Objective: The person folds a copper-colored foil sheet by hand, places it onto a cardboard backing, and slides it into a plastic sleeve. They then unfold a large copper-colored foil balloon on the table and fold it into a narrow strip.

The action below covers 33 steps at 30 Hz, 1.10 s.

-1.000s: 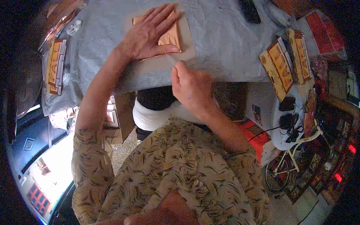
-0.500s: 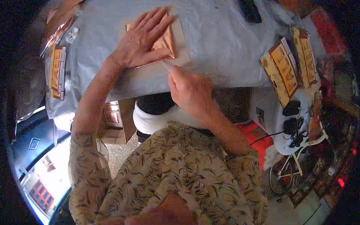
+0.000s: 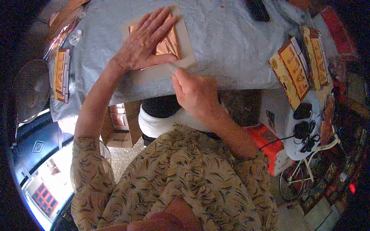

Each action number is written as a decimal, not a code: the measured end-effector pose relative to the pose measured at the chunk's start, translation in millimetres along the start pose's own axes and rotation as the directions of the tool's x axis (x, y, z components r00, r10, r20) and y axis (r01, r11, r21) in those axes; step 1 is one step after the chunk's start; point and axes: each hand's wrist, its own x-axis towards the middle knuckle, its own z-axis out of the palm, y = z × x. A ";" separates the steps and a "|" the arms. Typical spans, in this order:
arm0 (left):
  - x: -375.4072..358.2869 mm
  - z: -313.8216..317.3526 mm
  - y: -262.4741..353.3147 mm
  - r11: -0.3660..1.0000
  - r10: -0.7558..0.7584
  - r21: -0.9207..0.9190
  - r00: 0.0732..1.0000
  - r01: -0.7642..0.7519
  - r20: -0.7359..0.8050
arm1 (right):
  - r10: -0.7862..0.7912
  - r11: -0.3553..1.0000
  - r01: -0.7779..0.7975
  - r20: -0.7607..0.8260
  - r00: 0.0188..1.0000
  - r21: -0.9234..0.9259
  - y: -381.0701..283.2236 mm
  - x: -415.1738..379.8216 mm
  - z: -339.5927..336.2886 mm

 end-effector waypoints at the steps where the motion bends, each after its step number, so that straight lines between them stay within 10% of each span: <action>1: -1.1 1.3 -1.4 1.000 -0.006 0.009 1.000 0.006 0.003 | -0.010 0.999 0.010 -0.004 1.000 0.032 2.5 -0.9 -0.5; 9: -1.0 3.2 0.2 0.998 -0.043 0.044 0.999 0.044 -0.018 | 0.130 0.968 -0.162 0.167 0.977 0.192 30.6 -1.6 -52.9; 12: -2.0 6.0 0.7 0.999 -0.034 0.039 0.999 0.035 -0.025 | 0.215 0.976 -0.217 -0.064 0.974 -0.014 51.3 13.9 -77.8; 14: -1.0 5.3 0.1 0.999 -0.029 0.036 0.999 0.030 -0.031 | 0.090 0.798 -0.182 -0.185 0.979 -0.575 63.9 32.6 -88.0; 17: -1.4 3.0 0.4 0.999 -0.032 0.043 0.999 0.033 -0.026 | -0.203 0.695 0.029 -0.157 0.967 -0.719 51.3 52.1 -82.3; 20: -2.2 4.6 -0.6 0.999 -0.033 0.019 0.998 0.034 -0.044 | -0.414 0.849 0.411 0.067 0.908 -0.333 50.1 68.3 -47.3; 33: -5.6 8.4 -4.0 0.996 -0.056 -0.071 0.997 0.052 -0.054 | -0.322 0.866 0.432 0.379 0.868 -0.253 58.3 99.4 -38.7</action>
